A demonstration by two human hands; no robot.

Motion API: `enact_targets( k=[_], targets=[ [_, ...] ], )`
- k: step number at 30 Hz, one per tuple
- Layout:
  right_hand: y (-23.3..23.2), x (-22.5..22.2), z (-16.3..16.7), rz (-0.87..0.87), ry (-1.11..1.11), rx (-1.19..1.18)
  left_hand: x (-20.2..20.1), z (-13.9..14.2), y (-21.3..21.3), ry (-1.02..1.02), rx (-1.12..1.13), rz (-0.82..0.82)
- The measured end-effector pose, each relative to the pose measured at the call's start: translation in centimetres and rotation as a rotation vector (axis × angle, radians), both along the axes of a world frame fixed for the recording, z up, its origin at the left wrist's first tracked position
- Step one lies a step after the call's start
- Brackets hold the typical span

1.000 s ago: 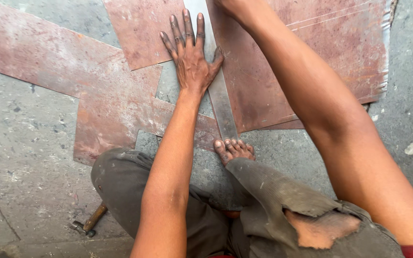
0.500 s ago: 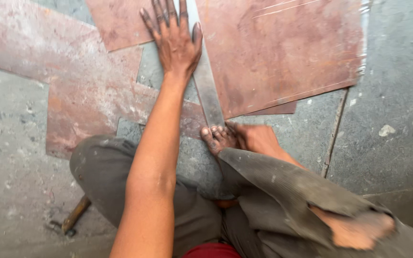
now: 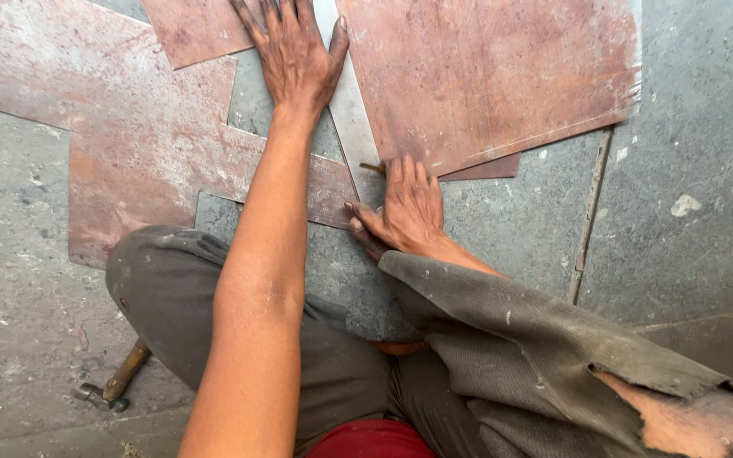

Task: The person sits on the floor and uses a metal square ruler and a yellow marker to draw straight lines on several rusted metal sheets. The person repeatedly repositions the ruler to create parallel and perpendicular lines on the metal surfaces.

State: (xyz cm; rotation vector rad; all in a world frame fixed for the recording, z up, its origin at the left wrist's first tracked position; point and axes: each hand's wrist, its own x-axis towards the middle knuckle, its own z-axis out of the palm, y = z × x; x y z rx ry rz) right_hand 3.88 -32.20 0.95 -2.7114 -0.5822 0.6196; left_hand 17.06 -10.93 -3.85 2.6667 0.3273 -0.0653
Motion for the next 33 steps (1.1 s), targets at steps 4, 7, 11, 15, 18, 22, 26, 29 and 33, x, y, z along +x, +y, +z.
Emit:
enact_targets(
  k=[4,7,11,15,18,22,26,29,33],
  targets=[
    [0.6,0.3,0.9,-0.048,-0.004,-0.038,0.3,-0.2,0.0,-0.123,-0.010,0.007],
    [1.2,0.2,1.4,-0.099,0.035,0.045,0.7,-0.8,0.0,-0.272,0.038,0.026],
    [1.2,0.1,2.2,-0.087,0.040,0.115,1.8,-1.6,-0.2,-0.399,-0.013,0.050],
    [0.9,0.2,2.3,-0.055,-0.001,0.163,2.5,-2.1,-1.1,-0.463,-0.059,0.168],
    [1.0,0.5,1.9,-0.079,0.054,0.135,2.2,-2.5,-0.7,-0.409,-0.012,0.224],
    [0.8,0.7,1.8,0.033,-0.073,0.124,0.2,-2.2,1.4,-0.263,0.031,0.111],
    [0.8,1.1,1.9,0.037,0.080,0.114,-0.3,-1.2,2.5,-0.107,0.071,0.066],
    [1.1,1.2,1.8,0.028,0.081,0.104,-0.6,-0.9,2.2,0.007,0.054,0.048],
    [1.4,0.9,1.6,0.003,0.029,0.095,-0.7,-1.1,2.0,-0.001,0.055,0.063]
  ],
)
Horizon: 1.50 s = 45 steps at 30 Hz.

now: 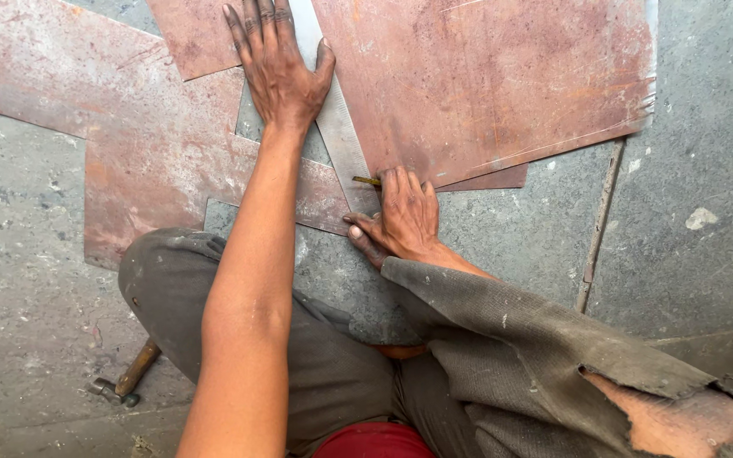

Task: The person sits on the floor and uses a metal square ruler and a yellow marker to draw straight lines on several rusted metal sheets. The person repeatedly repositions the ruler to create parallel and perpendicular lines on the metal surfaces.

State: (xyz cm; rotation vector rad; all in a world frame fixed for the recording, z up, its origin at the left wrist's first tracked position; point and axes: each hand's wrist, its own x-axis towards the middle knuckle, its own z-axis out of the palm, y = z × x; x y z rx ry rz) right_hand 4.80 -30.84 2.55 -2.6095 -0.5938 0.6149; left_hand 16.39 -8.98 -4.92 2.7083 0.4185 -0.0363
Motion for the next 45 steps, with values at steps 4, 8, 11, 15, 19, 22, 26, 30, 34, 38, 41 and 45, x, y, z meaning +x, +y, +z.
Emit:
enact_targets(
  k=[4,8,11,15,19,22,26,30,34,38,41,45],
  targets=[
    [0.0,-0.1,-0.1,0.050,0.004,0.019,-0.3,-0.5,0.2,-0.043,-0.012,0.001],
    [0.2,-0.2,-0.2,0.038,0.078,-0.018,-0.5,-0.8,0.3,-0.048,-0.019,0.001],
    [0.4,-0.4,-0.3,0.008,0.033,0.040,-0.7,-1.3,0.6,-0.077,-0.034,0.003],
    [0.4,-0.7,-0.6,0.021,0.046,0.056,-0.8,-2.1,0.7,-0.128,-0.059,0.008],
    [0.6,-0.7,-0.8,-0.018,0.046,0.019,-0.9,-2.6,0.8,-0.206,-0.029,0.019],
    [0.8,-0.7,-0.5,-0.011,0.031,0.033,-0.9,-2.4,0.9,-0.166,-0.082,0.027],
    [1.0,-0.7,-0.1,-0.004,0.023,0.063,-0.5,-1.6,1.3,-0.151,-0.065,0.035],
    [1.3,-0.5,-0.2,-0.034,0.018,0.030,-0.3,-1.1,1.4,-0.201,-0.063,0.008],
    [1.4,-0.6,-0.4,-0.006,0.022,0.013,-0.1,-1.3,1.3,-0.100,-0.100,0.032],
    [1.4,-0.5,-0.4,-0.019,0.049,-0.024,-0.1,-1.6,1.1,-0.099,-0.052,0.028],
    [1.3,-0.4,-0.4,0.003,0.035,0.015,-0.2,-1.9,1.1,-0.138,-0.039,0.014],
    [1.2,-0.4,-0.4,-0.028,0.075,-0.025,-0.5,-2.2,1.1,-0.167,-0.074,0.022]
  ],
)
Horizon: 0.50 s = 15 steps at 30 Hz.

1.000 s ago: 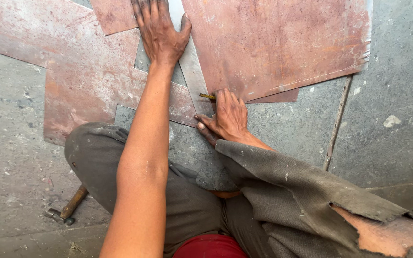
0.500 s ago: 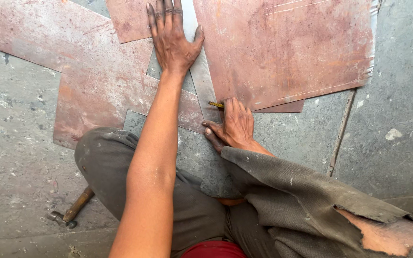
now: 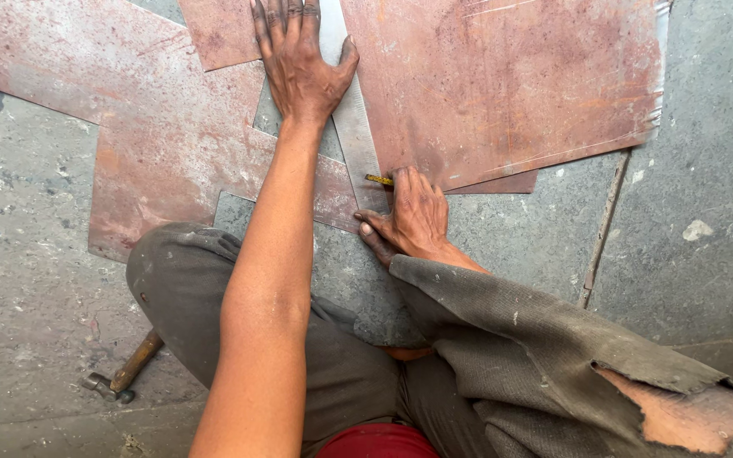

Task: The person sits on the floor and uses a metal square ruler and a yellow marker to draw straight lines on several rusted metal sheets. The person repeatedly repositions the ruler to create parallel and perpendicular lines on the metal surfaces.

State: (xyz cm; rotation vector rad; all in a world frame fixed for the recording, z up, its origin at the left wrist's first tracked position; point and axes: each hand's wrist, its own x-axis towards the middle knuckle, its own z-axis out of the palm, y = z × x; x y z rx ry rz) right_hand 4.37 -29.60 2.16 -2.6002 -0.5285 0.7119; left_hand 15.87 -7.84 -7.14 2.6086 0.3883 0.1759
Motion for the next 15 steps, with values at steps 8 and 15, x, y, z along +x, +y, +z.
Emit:
enact_targets(
  k=[8,15],
  targets=[
    [0.1,0.2,0.6,0.033,-0.004,0.038,-0.2,-0.2,-0.1,-0.082,-0.024,0.003],
    [-1.2,-0.7,-2.4,0.005,-0.035,0.027,-0.3,0.4,-0.2,-0.037,-0.031,0.004]
  ],
)
